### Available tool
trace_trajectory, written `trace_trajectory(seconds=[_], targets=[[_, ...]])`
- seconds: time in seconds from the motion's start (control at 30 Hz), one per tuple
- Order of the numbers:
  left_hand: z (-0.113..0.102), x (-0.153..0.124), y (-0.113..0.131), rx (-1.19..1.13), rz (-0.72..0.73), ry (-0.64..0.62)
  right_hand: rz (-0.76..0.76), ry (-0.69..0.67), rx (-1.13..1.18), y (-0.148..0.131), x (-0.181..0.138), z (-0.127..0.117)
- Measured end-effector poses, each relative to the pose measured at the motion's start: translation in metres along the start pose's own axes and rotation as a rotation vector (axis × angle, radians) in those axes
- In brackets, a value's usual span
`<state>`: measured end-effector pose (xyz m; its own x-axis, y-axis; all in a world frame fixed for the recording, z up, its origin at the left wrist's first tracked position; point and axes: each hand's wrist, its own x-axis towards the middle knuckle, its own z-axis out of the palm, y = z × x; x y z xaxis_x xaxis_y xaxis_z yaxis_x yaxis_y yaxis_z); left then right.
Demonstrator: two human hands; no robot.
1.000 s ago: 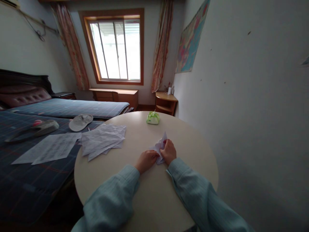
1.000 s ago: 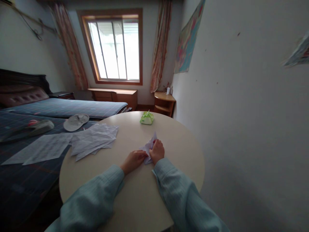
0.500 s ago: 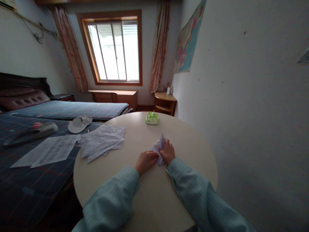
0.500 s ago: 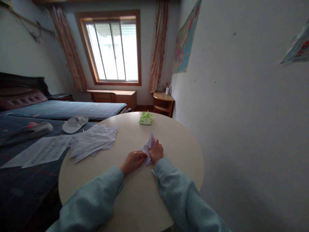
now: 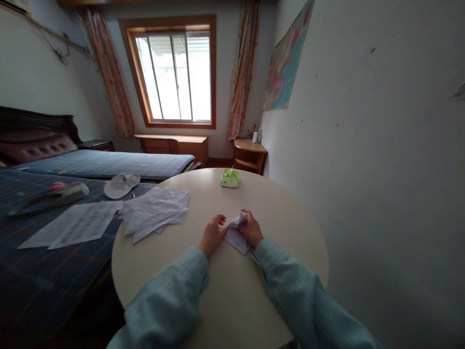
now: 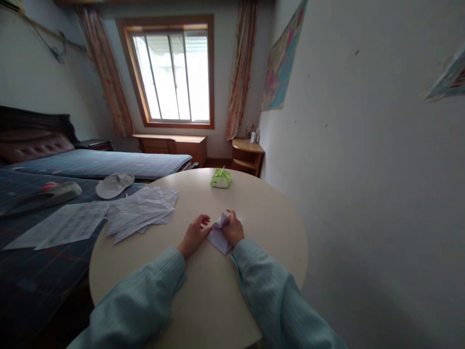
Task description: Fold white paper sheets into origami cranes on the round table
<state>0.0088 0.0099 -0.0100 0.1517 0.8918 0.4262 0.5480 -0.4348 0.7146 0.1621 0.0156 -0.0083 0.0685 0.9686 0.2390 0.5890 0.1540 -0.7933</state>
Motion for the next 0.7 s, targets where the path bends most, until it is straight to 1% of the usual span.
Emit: trace_trajectory(seconds=[0.1, 0.2, 0.3, 0.47, 0.6, 0.7], targets=[[-0.0028, 0.0016, -0.0023, -0.016, -0.053, -0.120, -0.054, -0.072, 0.054, 0.0003, -0.0003, 0.0032], [-0.0048, 0.0018, -0.0017, -0.031, -0.062, -0.173, -0.098, -0.143, 0.071, -0.0011, -0.0009, 0.0043], [-0.0055, 0.0018, -0.0013, -0.037, -0.084, -0.176, -0.143, -0.190, 0.060, -0.0032, -0.0018, 0.0036], [-0.0060, 0.0013, -0.0002, -0.055, -0.139, -0.148, -0.208, -0.215, 0.030, -0.0043, -0.0034, 0.0033], [-0.0063, 0.0009, 0.0036, -0.048, -0.179, -0.126, -0.233, -0.191, 0.027, -0.0041, -0.0043, 0.0040], [-0.0056, 0.0005, 0.0051, -0.038, -0.179, -0.115, -0.228, -0.155, 0.029, -0.0048, -0.0047, 0.0037]])
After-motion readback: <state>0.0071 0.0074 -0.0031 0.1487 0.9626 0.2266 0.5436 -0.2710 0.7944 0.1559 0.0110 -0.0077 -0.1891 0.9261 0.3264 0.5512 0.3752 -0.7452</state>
